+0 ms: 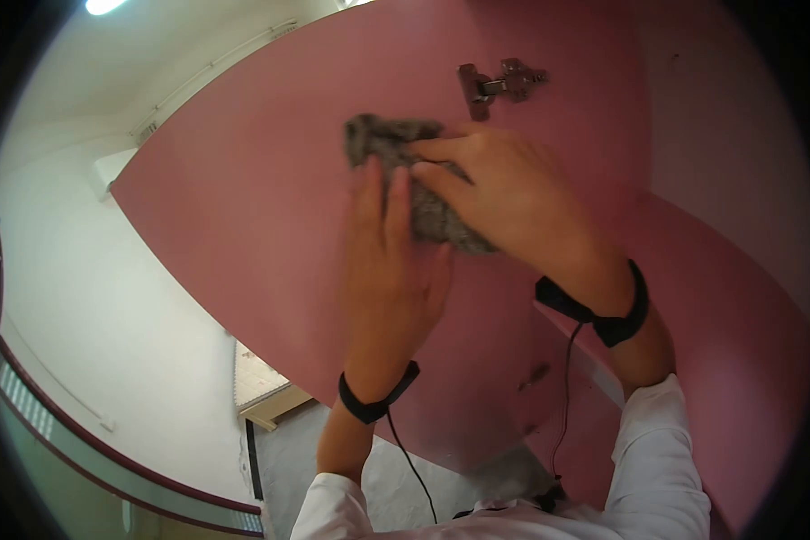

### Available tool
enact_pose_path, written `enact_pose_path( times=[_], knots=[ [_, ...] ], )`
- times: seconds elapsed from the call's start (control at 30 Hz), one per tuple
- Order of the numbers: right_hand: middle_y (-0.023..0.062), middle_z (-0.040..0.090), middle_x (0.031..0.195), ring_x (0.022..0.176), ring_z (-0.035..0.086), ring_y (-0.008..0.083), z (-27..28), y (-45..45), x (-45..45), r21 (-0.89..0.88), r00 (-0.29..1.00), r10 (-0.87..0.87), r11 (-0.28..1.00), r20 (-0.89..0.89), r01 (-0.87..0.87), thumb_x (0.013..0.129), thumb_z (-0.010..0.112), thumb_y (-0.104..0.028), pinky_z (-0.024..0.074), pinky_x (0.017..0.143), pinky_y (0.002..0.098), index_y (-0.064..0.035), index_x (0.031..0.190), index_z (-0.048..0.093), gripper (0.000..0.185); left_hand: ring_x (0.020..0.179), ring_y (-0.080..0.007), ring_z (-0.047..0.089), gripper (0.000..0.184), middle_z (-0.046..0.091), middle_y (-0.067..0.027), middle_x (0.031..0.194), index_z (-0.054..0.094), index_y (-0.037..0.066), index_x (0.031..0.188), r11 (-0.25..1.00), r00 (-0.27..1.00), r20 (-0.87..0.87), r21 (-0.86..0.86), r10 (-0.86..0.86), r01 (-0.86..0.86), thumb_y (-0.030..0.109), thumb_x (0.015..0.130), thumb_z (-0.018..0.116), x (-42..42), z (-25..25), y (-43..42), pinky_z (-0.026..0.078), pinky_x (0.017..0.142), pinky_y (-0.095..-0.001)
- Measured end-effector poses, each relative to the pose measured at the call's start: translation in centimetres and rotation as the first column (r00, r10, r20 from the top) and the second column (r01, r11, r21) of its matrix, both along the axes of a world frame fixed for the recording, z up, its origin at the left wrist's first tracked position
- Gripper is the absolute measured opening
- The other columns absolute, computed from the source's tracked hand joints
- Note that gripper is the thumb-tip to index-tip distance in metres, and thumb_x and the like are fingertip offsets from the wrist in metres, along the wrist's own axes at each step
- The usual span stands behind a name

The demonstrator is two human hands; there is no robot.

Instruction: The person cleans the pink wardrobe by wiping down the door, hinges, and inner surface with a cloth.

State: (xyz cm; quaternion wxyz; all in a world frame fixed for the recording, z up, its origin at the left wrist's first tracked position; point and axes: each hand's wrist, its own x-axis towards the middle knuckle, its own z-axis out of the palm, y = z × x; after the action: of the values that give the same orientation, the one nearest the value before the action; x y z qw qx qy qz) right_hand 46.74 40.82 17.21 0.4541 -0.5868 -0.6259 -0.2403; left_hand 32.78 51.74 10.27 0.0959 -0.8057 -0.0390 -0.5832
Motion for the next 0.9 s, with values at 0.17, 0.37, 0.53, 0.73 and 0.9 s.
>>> enact_pose_path(
  times=[0.17, 0.37, 0.53, 0.73, 0.9],
  knots=[
    [0.0179, 0.074, 0.108, 0.093, 0.072, 0.0367, -0.3, -3.0, 5.4, -0.2, 0.976, -0.186, 0.967, -0.115, 0.16, 0.099, 0.061, -0.031, 0.0552, 0.083, 0.045, -0.0106, 0.123, 0.077, 0.036, 0.149, -0.0468, 0.04, 0.082, 0.035, -0.028, 0.165, 0.039, 0.002, 0.159, 0.997, 0.995, -0.072, 0.028, -0.065, 0.067, 0.015, 0.086, 0.075, 6.5, -0.7, -1.4, 0.035, 0.121, -0.0558],
    [0.0187, 0.075, 0.098, 0.084, 0.073, 0.0304, -2.0, -2.7, 13.1, -0.199, 0.976, 0.054, 0.975, -0.211, -0.097, 0.099, 0.063, -0.03, 0.0555, 0.078, 0.0389, -0.0026, 0.118, 0.075, 0.035, 0.147, -0.047, 0.042, 0.082, 0.04, -0.0271, 0.16, 0.039, -0.002, 0.155, 0.996, 0.993, -0.088, 0.031, -0.082, 0.085, 0.015, 0.084, 0.076, 11.7, -1.1, -2.6, 0.034, 0.122, -0.058],
    [0.0122, 0.071, 0.096, 0.086, 0.068, 0.0199, -1.9, -2.7, 12.1, -0.099, 0.956, 0.186, 0.972, -0.225, -0.212, 0.102, 0.062, -0.024, 0.053, 0.078, 0.0332, 0.0053, 0.111, 0.072, 0.032, 0.145, -0.0479, 0.043, 0.082, 0.043, -0.0285, 0.156, 0.041, -0.004, 0.153, 0.994, 0.993, 0.042, -0.025, -0.108, 0.109, 0.016, 0.081, 0.076, 11.4, -1.9, -2.7, 0.033, 0.122, -0.0595],
    [0.0026, 0.063, 0.098, 0.09, 0.06, 0.014, -4.2, 0.7, 8.0, -0.016, 0.771, 0.455, 0.857, -0.446, -0.515, 0.103, 0.062, -0.018, 0.049, 0.082, 0.0317, -0.0025, 0.115, 0.059, 0.02, 0.144, -0.0473, 0.044, 0.079, 0.044, -0.0298, 0.154, 0.043, -0.007, 0.147, 0.992, 0.985, 0.131, -0.035, -0.112, 0.118, 0.015, 0.077, 0.072, 6.4, -3.3, -2.4, 0.032, 0.123, -0.0598],
    [0.0074, 0.062, 0.096, 0.088, 0.058, 0.0167, -3.8, 0.6, 2.5, 0.031, 0.958, 0.116, 0.993, -0.261, -0.112, 0.101, 0.064, -0.018, 0.0495, 0.082, 0.0325, -0.0031, 0.112, 0.056, 0.02, 0.144, -0.0466, 0.045, 0.079, 0.046, -0.0306, 0.152, 0.043, -0.009, 0.146, 0.993, 0.989, 0.094, -0.006, -0.116, 0.117, 0.013, 0.076, 0.072, 3.1, -3.5, -1.6, 0.031, 0.124, -0.0579]
  ],
)
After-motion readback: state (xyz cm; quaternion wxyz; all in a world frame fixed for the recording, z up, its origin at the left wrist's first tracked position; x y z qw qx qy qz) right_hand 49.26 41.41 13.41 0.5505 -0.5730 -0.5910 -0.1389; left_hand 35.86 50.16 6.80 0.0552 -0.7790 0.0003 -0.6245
